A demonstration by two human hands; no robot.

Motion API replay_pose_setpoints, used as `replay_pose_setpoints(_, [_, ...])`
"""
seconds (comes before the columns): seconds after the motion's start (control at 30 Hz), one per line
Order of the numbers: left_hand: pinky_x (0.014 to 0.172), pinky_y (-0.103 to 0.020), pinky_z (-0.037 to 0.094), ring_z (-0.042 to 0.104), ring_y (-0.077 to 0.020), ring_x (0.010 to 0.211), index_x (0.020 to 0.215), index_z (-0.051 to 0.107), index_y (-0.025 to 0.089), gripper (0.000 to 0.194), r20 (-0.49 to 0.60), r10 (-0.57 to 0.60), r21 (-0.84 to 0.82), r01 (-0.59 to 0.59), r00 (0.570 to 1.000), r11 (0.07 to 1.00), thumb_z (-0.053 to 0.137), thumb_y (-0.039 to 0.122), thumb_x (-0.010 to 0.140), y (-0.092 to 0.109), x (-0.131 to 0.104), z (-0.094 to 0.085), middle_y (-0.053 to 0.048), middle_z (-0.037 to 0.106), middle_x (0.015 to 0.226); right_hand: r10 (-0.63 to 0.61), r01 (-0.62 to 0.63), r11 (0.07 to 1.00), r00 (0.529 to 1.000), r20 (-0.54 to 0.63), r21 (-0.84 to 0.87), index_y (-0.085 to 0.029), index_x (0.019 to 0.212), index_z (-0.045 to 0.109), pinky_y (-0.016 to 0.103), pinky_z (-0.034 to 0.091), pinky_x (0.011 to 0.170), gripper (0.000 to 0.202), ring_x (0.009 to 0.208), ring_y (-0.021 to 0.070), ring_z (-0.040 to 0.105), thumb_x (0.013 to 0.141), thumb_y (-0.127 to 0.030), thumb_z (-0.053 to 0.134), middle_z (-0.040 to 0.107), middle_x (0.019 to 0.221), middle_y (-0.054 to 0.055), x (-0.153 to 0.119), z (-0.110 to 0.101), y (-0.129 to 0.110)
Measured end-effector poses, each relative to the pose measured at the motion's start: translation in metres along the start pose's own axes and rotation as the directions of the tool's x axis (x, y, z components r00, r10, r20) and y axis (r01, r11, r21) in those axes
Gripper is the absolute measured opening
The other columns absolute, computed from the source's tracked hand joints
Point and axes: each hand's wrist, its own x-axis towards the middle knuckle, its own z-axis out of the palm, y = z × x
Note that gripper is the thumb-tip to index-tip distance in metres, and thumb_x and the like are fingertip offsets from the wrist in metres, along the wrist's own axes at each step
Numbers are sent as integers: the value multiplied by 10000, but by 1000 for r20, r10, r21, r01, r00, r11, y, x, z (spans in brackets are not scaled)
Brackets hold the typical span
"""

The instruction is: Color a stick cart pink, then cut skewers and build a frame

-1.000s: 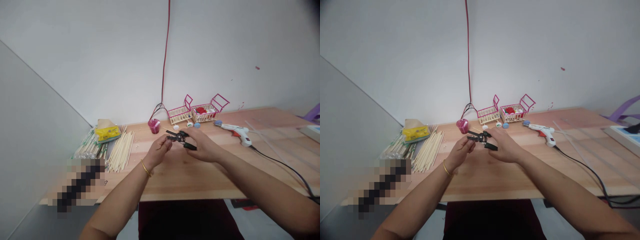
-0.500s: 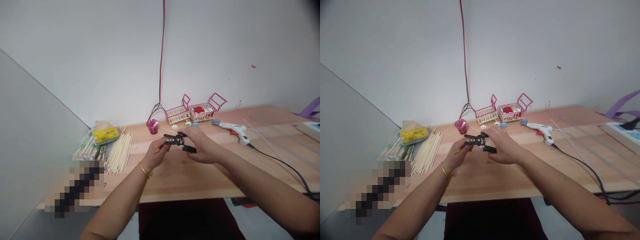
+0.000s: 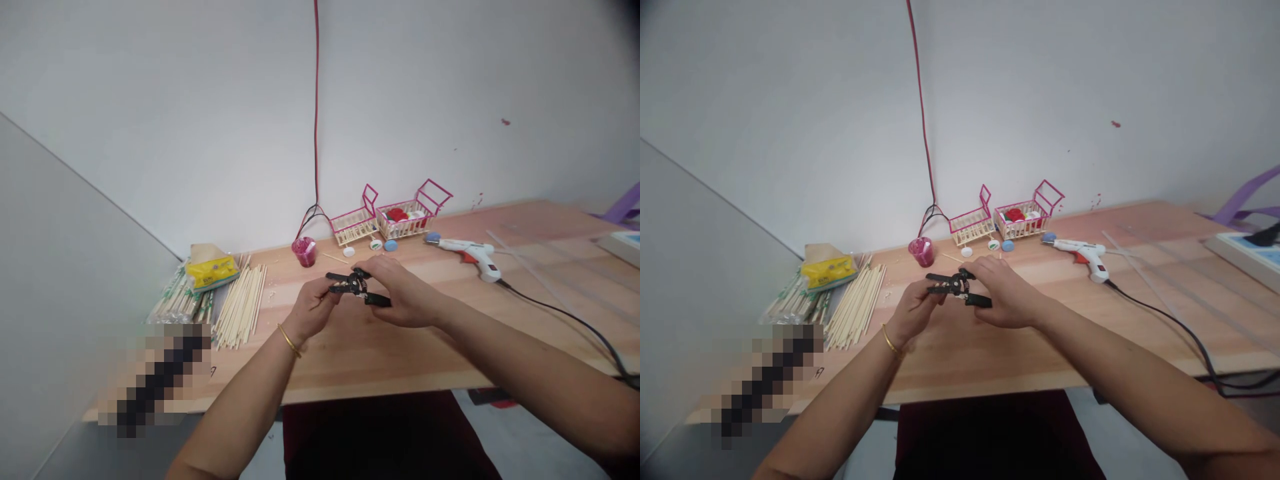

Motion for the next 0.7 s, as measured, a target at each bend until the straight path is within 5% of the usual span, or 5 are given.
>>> replay_pose_setpoints(0.5, [625,-241,386,500,-121,636,645,555,147,370,-2,-26,-45,26,1000,999,461,394,903,4,-1,-1,-18,546,641,4,-4,993,1000,3,118,-201,1159,463,419,422,843,563,956,266,512,611,-124,563,557,1044,101,3,-3,-13])
replay_pose_setpoints(0.7, [622,-237,400,515,-117,632,646,567,147,353,-29,16,-2,-16,999,1000,448,348,910,3,-1,1,-21,567,647,-4,4,1000,999,-34,6,-175,1201,454,465,388,899,631,1020,299,492,584,-145,587,546,1099,130,4,-4,-12])
